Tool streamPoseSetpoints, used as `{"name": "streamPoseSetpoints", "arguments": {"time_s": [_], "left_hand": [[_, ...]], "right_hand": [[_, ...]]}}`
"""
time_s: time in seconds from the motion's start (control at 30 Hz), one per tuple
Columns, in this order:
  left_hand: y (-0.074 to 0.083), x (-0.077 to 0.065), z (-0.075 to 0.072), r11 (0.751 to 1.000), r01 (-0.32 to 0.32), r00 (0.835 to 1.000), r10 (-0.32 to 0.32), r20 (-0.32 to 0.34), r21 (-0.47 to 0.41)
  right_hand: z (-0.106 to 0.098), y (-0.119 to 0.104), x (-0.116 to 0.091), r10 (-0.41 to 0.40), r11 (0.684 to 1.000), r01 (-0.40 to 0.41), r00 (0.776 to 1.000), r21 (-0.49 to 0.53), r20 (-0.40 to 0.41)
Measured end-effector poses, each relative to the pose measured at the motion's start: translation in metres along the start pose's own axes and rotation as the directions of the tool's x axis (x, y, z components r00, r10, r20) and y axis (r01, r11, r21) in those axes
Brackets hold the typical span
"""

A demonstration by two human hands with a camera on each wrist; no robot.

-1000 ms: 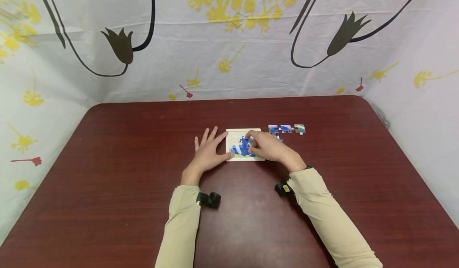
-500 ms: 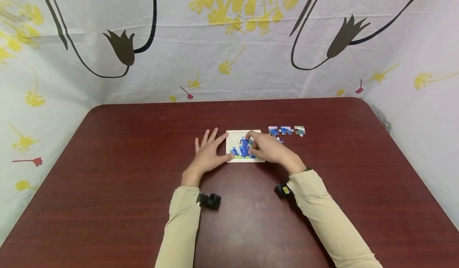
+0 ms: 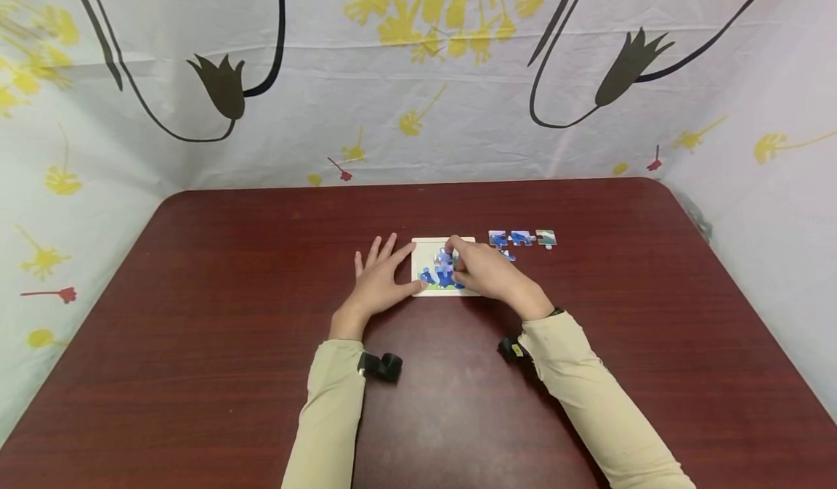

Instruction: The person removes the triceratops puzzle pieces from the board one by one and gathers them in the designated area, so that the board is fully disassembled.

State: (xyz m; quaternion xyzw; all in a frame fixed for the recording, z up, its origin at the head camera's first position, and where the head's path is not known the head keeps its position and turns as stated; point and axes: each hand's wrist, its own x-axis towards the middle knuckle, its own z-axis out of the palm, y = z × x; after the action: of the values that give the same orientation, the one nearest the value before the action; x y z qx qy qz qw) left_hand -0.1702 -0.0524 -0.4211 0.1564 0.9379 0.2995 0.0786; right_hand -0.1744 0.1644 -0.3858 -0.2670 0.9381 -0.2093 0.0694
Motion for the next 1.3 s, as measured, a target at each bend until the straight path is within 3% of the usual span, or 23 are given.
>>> {"name": "streamPoseSetpoints", "arguments": {"time_s": [0.37,0.7,1.3], "left_hand": [[0.0018,-0.0001,-0.0011,1.0,0.013,1.0,-0.013,0.007,0.005],[0.0029,-0.0006,-0.0019,1.0,0.015,1.0,-0.015,0.011,0.005],[0.0017,-0.0009,-0.0011,1.0,0.011,1.0,-0.011,0.002,0.0]], "right_hand": [[0.0018,-0.0045,0.0011,0.035,0.998,-0.037,0.998,-0.05,-0.049],[0.0023,-0.0051,0.0024,-0.024,0.999,0.021,0.997,-0.039,-0.074],[0.0043,-0.0061,0.0042,-0.055,0.996,0.045,0.988,-0.074,-0.144]]}}
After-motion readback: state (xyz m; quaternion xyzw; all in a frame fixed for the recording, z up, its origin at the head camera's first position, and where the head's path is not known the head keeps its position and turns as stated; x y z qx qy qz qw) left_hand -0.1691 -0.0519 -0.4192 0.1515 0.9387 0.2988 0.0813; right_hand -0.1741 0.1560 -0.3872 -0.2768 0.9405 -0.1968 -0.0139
